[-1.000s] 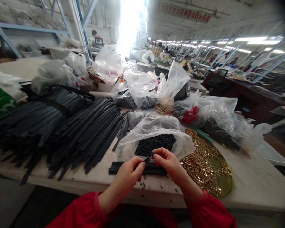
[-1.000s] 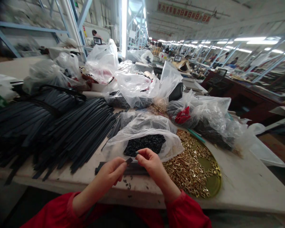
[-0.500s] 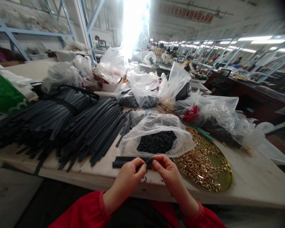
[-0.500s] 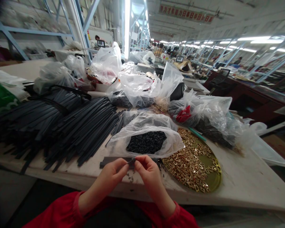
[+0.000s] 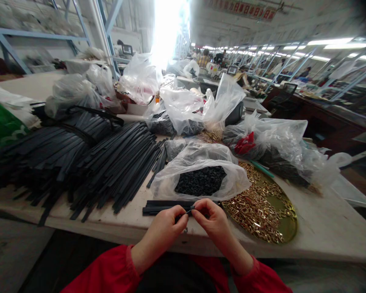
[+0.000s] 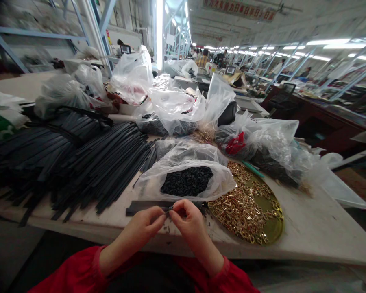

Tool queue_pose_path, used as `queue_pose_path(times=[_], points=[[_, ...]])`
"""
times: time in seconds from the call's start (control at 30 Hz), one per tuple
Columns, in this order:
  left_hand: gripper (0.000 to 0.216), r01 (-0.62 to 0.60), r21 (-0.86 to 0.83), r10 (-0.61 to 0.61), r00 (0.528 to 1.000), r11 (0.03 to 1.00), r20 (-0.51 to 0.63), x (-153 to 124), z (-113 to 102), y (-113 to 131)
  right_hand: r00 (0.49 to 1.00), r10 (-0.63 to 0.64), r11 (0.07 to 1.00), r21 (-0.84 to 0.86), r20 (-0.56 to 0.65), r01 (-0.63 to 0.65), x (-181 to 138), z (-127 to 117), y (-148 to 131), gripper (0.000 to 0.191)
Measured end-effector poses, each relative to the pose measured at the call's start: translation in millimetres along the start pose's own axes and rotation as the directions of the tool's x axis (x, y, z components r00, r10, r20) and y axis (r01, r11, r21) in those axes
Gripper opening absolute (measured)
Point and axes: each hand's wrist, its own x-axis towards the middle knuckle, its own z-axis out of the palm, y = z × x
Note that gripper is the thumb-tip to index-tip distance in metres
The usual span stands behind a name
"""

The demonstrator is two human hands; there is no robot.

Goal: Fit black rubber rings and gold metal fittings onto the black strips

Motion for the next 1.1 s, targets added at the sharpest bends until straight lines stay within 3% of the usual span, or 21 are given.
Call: queue_pose_path(times=[0.1,0.23,0.33,0.43,0.53,0.7,0.8,0.97,1.1], points=[[0.023,0.013,-0.005,-0.013,1.000,1.000,0.017,0.4,-1.2,-0.5,0.998,0.065,0.994,0.084,-0.025,-0.063,0.8,-1.0,1.8,0.020],[0.022,0.015,-0.046,-0.014,1.000,0.999,0.022,1.1,-2.6,-0.1,0.970,0.233,0.915,0.322,0.067,-0.242,3.7,-1.4,5.3,0.025],[0.023,0.026,-0.120,-0.024,1.000,0.992,0.019,2.5,-1.0,-1.8,0.907,0.413,0.711,0.595,0.078,-0.375,4.8,4.4,5.3,0.024],[0.024,0.032,-0.189,-0.036,0.999,0.982,-0.023,4.2,1.7,-4.9,0.853,0.500,0.469,0.781,0.149,-0.412,2.8,14.3,0.5,0.026],[0.025,0.029,-0.209,-0.044,0.997,0.977,-0.067,5.0,3.1,-7.7,0.840,0.502,0.377,0.822,0.206,-0.427,-0.7,21.3,-3.6,0.026],[0.025,0.028,-0.156,-0.041,0.996,0.987,-0.082,4.2,2.8,-9.7,0.831,0.513,0.428,0.775,0.215,-0.464,-5.8,22.9,3.9,0.026],[0.025,0.019,-0.140,-0.030,0.997,0.990,-0.077,3.2,2.8,-8.7,0.843,0.492,0.491,0.731,0.215,-0.474,-8.1,23.1,9.9,0.026],[0.024,0.012,-0.095,-0.018,0.998,0.995,-0.067,0.2,4.6,-7.4,0.859,0.479,0.517,0.734,0.178,-0.440,-9.7,21.6,11.5,0.029],[0.024,0.004,-0.055,-0.007,0.998,0.998,-0.057,-3.8,5.7,-8.9,0.903,0.408,0.666,0.632,0.136,-0.396,-11.9,17.2,13.2,0.028]])
